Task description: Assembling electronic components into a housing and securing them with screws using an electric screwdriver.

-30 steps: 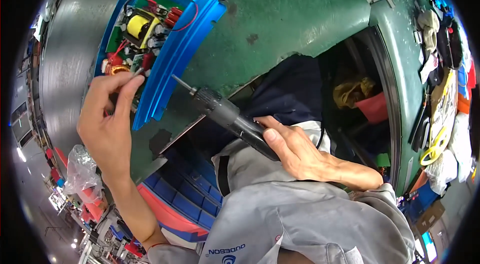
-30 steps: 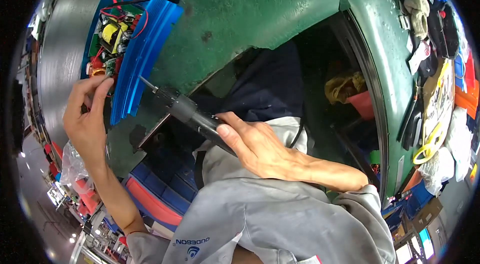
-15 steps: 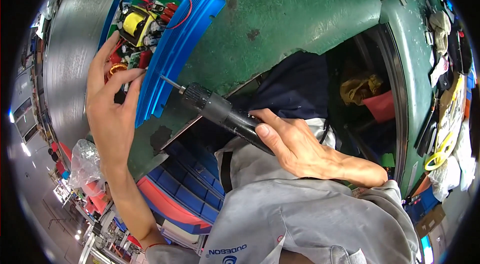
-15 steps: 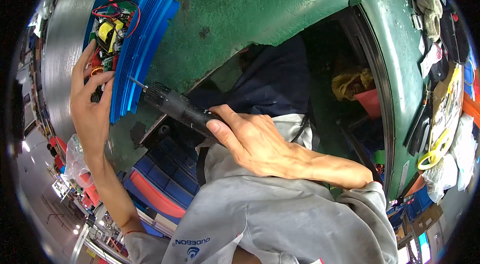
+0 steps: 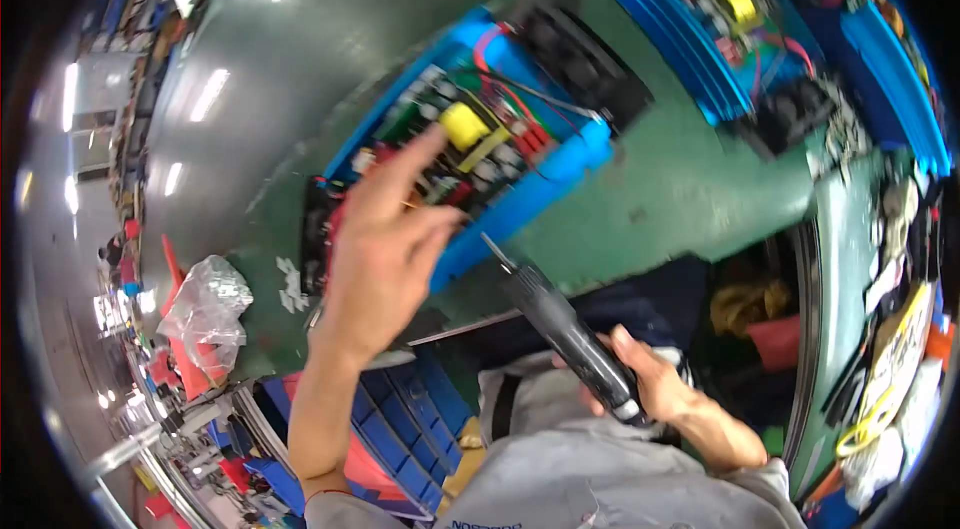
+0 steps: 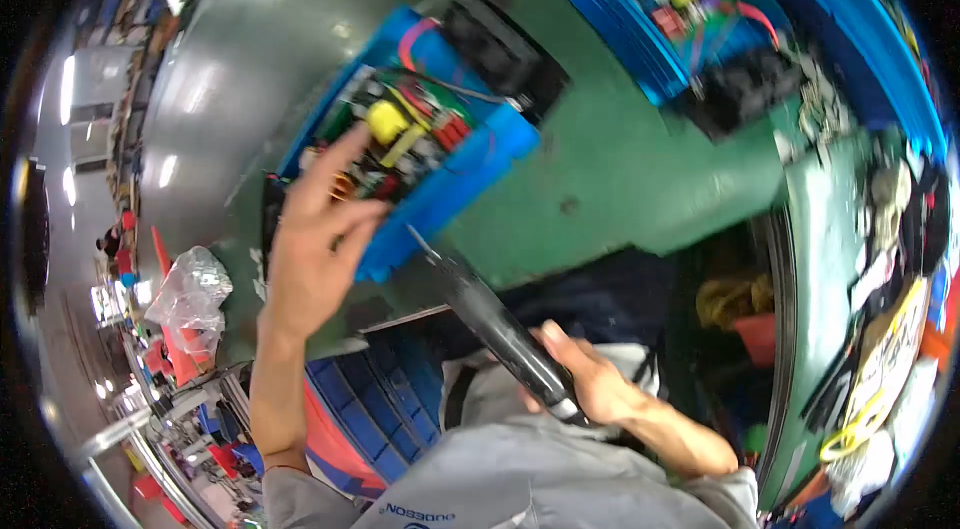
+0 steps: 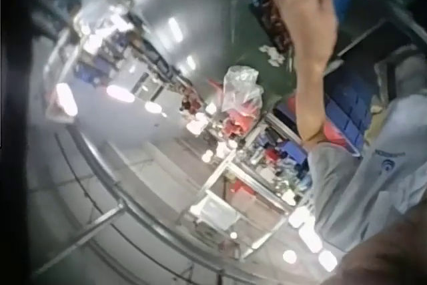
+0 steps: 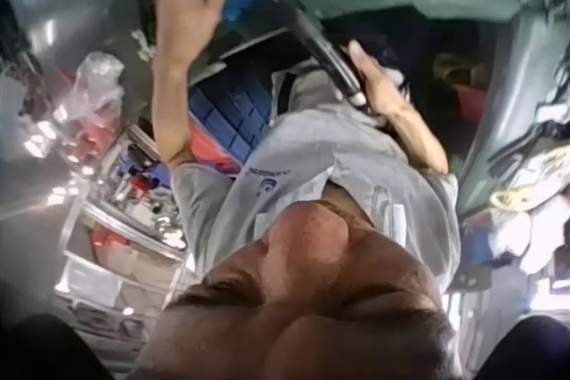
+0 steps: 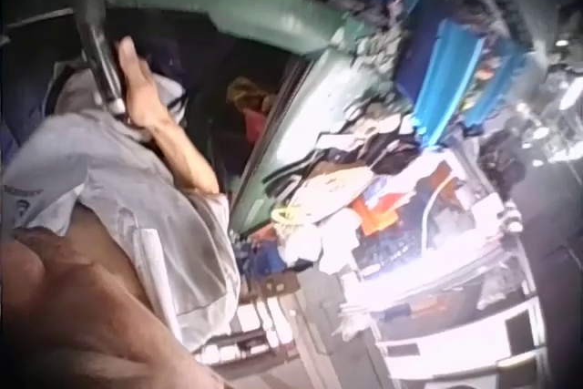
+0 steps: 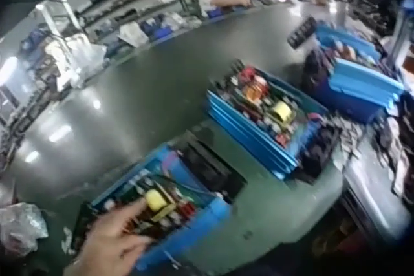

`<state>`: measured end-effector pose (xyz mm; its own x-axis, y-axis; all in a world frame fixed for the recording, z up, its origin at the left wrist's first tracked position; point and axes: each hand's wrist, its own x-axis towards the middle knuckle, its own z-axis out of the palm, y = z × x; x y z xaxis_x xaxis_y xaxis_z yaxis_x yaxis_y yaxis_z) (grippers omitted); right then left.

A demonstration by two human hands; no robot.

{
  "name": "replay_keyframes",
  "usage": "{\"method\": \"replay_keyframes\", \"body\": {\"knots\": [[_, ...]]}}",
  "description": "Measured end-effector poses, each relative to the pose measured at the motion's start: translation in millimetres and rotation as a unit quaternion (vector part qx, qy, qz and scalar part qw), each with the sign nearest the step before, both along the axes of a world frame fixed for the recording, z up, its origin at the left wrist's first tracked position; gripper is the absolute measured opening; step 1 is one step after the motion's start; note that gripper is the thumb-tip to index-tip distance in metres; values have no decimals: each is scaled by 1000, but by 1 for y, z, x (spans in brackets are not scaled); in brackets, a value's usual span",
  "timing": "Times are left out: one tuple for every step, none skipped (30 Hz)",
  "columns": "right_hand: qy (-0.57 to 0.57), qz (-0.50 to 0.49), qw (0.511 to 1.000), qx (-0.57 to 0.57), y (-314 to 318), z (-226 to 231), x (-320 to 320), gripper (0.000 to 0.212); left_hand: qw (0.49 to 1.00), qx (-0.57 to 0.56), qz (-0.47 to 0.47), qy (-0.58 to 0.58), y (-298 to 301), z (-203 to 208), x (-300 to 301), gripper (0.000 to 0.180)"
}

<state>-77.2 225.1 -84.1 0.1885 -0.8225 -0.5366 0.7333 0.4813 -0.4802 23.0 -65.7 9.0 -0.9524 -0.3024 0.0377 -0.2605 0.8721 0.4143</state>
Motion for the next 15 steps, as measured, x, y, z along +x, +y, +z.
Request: {"method": "replay_keyframes", "body": {"knots": [[0, -1, 1000, -8, -2, 1, 1, 90, 1000, 23, 4, 7, 1, 2, 2, 17], [7, -2, 1000, -11, -3, 5, 1, 92, 1000, 14, -11, -5, 3, 9, 3, 18], [19, -1, 1000, 2, -2, 7, 1, 95, 999, 20, -21, -24, 7, 14, 3, 21], [24, -2, 1000, 14, -2, 10, 2, 95, 998, 26, -30, -43, 11, 19, 4, 25], [27, -5, 999, 27, -1, 13, 3, 96, 996, 21, -32, -76, 15, 24, 5, 32], [50, 1, 998, 37, -1, 15, 5, 96, 996, 21, -32, -81, 18, 26, 6, 34], [72, 3, 997, 42, 0, 16, 7, 96, 995, 22, -32, -87, 19, 28, 6, 36], [91, 6, 995, 48, 0, 17, 7, 96, 995, 23, -31, -88, 20, 31, 6, 35], [130, 6, 991, 43, -6, 25, 6, 97, 996, 17, -26, -82, 20, 28, 7, 33], [135, 14, 990, 45, -6, 22, 6, 97, 997, 12, -20, -77, 20, 25, 8, 32], [147, 10, 988, 43, -3, 20, 9, 97, 997, 9, -10, -82, 21, 24, 7, 28], [159, 7, 986, 41, -2, 19, 9, 97, 997, 14, -5, -80, 20, 20, 8, 28], [153, 2, 988, 25, -4, 18, 7, 96, 997, 4, -8, -73, 19, 16, 10, 29], [154, 6, 988, 30, -5, 20, 6, 96, 998, -6, -14, -66, 17, 13, 10, 29], [169, 19, 985, 41, -7, 22, 6, 97, 998, -1, -12, -66, 16, 11, 11, 29]]}}
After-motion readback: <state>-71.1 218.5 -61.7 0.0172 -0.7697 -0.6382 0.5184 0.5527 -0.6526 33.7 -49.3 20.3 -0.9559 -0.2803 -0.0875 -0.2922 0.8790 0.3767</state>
